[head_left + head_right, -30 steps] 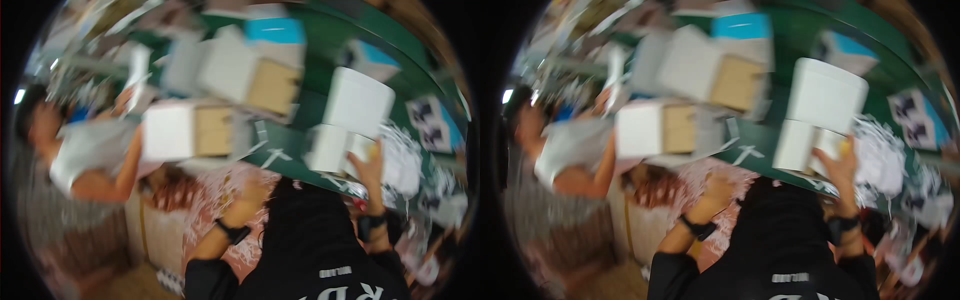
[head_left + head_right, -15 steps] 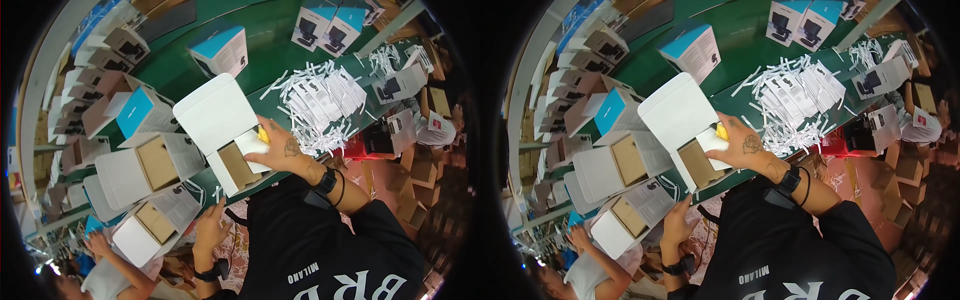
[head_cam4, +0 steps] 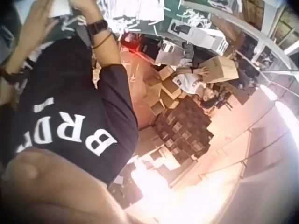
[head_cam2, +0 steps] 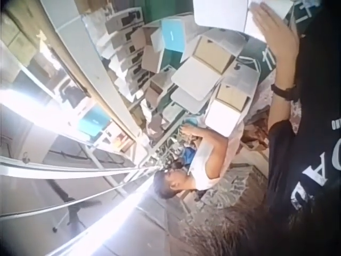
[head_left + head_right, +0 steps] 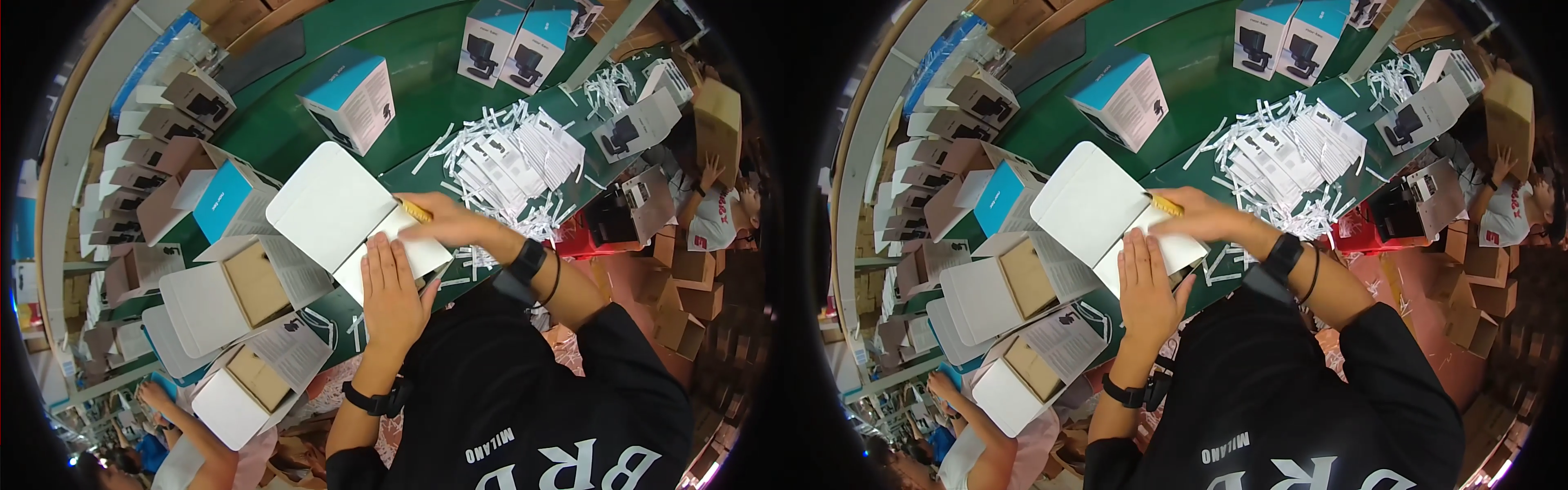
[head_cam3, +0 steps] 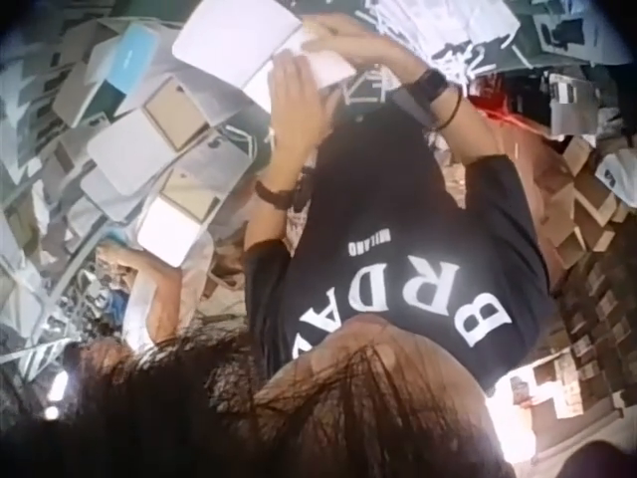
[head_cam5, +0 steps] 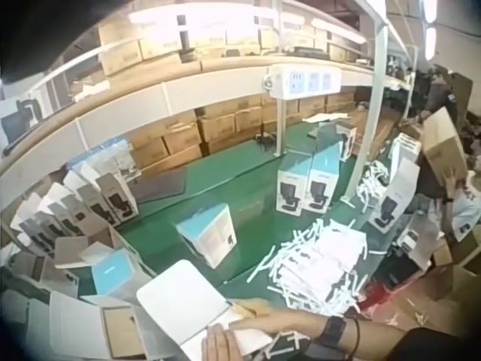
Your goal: The person uses a utility knife to cut tape on a white box, removes a blue box, and then cuts tape on the blue box before placing it back inside. They repeat this process of opening white boxes and cutting tape on the blue boxes contained within.
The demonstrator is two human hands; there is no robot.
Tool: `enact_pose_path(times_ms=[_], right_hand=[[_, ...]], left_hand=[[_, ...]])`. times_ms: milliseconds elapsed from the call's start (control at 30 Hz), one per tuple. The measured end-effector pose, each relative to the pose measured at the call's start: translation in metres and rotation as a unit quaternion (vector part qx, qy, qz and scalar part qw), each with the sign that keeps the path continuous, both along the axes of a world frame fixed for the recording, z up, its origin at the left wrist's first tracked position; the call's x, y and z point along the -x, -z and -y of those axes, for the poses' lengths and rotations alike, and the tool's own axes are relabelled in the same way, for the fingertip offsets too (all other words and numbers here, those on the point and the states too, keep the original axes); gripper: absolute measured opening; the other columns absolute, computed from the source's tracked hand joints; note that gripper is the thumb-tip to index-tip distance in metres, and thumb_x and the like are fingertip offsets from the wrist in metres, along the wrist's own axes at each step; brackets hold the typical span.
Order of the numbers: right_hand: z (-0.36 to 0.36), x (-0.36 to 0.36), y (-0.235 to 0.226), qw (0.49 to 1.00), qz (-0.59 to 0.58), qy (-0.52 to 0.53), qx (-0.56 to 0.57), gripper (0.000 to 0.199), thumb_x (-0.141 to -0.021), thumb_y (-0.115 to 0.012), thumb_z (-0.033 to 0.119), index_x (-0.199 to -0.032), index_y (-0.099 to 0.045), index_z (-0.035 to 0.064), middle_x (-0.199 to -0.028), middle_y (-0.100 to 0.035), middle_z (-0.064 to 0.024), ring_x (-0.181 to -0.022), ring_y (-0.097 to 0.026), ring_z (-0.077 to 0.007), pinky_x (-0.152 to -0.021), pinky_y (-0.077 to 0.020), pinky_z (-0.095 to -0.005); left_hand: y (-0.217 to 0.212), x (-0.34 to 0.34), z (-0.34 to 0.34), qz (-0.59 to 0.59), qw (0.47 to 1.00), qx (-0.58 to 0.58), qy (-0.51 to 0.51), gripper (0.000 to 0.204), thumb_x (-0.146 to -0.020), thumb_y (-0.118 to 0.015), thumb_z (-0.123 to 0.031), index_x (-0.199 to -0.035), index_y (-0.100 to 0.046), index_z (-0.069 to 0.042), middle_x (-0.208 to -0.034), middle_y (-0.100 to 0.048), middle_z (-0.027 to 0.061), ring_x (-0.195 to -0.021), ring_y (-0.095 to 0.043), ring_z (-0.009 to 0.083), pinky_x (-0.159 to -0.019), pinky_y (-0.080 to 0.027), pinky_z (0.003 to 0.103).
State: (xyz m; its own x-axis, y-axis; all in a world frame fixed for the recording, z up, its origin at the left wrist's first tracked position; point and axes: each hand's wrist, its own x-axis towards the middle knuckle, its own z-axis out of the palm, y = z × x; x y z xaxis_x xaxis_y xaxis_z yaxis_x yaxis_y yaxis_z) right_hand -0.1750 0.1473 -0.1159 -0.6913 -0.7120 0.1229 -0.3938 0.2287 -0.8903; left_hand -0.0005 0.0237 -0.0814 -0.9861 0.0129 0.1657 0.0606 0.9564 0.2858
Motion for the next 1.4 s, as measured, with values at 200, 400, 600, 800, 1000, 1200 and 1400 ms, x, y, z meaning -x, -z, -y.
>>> enact_pose_path(times_ms=[200,400,600,800,1000,1200,1400], right_hand=[[0.008,0.028,-0.055,0.941,0.331,-0.019,0.069,0.05,-0.097,-0.066,0.025,-0.136,-0.059,-0.0041,-0.099,-0.073,-0.0113,-0.057,-0.053,-0.0098,-0.068,-0.0479,-0.0283],[-0.029,0.01,-0.058,0.921,0.28,-0.153,0.222,0.037,-0.097,-0.063,0.022,-0.124,-0.066,-0.0035,-0.097,-0.073,-0.0119,-0.06,-0.058,-0.0111,-0.068,-0.051,-0.0318],[-0.063,-0.071,-0.12,0.99,-0.12,0.026,0.069,0.019,-0.093,-0.064,0.017,-0.103,-0.071,0.0025,-0.096,-0.072,-0.015,-0.081,-0.071,-0.0227,-0.077,-0.0554,-0.0372],[-0.078,-0.104,-0.153,0.974,-0.06,0.112,-0.187,0.018,-0.095,-0.063,0.013,-0.107,-0.07,0.0013,-0.091,-0.073,-0.0155,-0.077,-0.073,-0.0245,-0.069,-0.0542,-0.0342],[-0.087,-0.126,-0.142,0.972,0.046,0.126,-0.192,0.019,-0.099,-0.061,0.013,-0.109,-0.07,-0.0007,-0.074,-0.071,-0.0093,-0.066,-0.07,-0.0191,-0.062,-0.0529,-0.0306],[-0.075,-0.146,-0.126,0.967,0.143,0.184,-0.101,0.024,-0.099,-0.061,0.022,-0.106,-0.069,-0.0001,-0.072,-0.067,-0.016,-0.064,-0.068,-0.0305,-0.061,-0.0512,-0.0389],[-0.075,-0.156,-0.117,0.975,0.061,0.189,-0.101,0.023,-0.101,-0.061,0.015,-0.114,-0.068,-0.0026,-0.077,-0.071,-0.008,-0.063,-0.068,-0.0127,-0.059,-0.0523,-0.0282]], left_hand=[[-0.006,-0.002,0.002,0.019,0.998,-0.03,0.055,0.088,-0.087,-0.076,-0.033,-0.151,-0.034,0.011,-0.16,-0.028,0.0347,-0.148,-0.029,0.0519,-0.12,-0.027,0.057],[-0.025,-0.008,0.017,0.066,0.954,-0.292,0.031,0.067,-0.092,-0.071,-0.021,-0.147,-0.044,0.006,-0.147,-0.049,0.03,-0.139,-0.045,0.0461,-0.116,-0.035,0.055],[-0.035,-0.022,-0.007,0.037,0.602,-0.79,-0.111,0.047,-0.095,-0.06,-0.011,-0.139,-0.054,0.003,-0.136,-0.063,0.0211,-0.127,-0.059,0.0386,-0.11,-0.044,0.053],[0.005,-0.025,-0.01,0.039,0.542,-0.839,-0.027,0.042,-0.095,-0.055,-0.003,-0.136,-0.055,0.003,-0.134,-0.063,0.0175,-0.121,-0.063,0.0334,-0.107,-0.047,0.05],[0.039,-0.044,-0.007,0.009,0.614,-0.79,-0.008,0.039,-0.099,-0.053,-0.006,-0.137,-0.054,0.003,-0.138,-0.061,0.0161,-0.123,-0.061,0.0318,-0.11,-0.045,0.049],[0.029,-0.041,-0.016,0.015,0.607,-0.794,0.0,0.04,-0.104,-0.051,-0.014,-0.141,-0.051,0.001,-0.141,-0.058,0.0153,-0.13,-0.056,0.03,-0.115,-0.04,0.047],[0.018,-0.036,-0.016,0.011,0.573,-0.82,0.017,0.043,-0.105,-0.051,-0.016,-0.145,-0.048,0.001,-0.142,-0.058,0.0151,-0.133,-0.054,0.0292,-0.117,-0.037,0.048]])
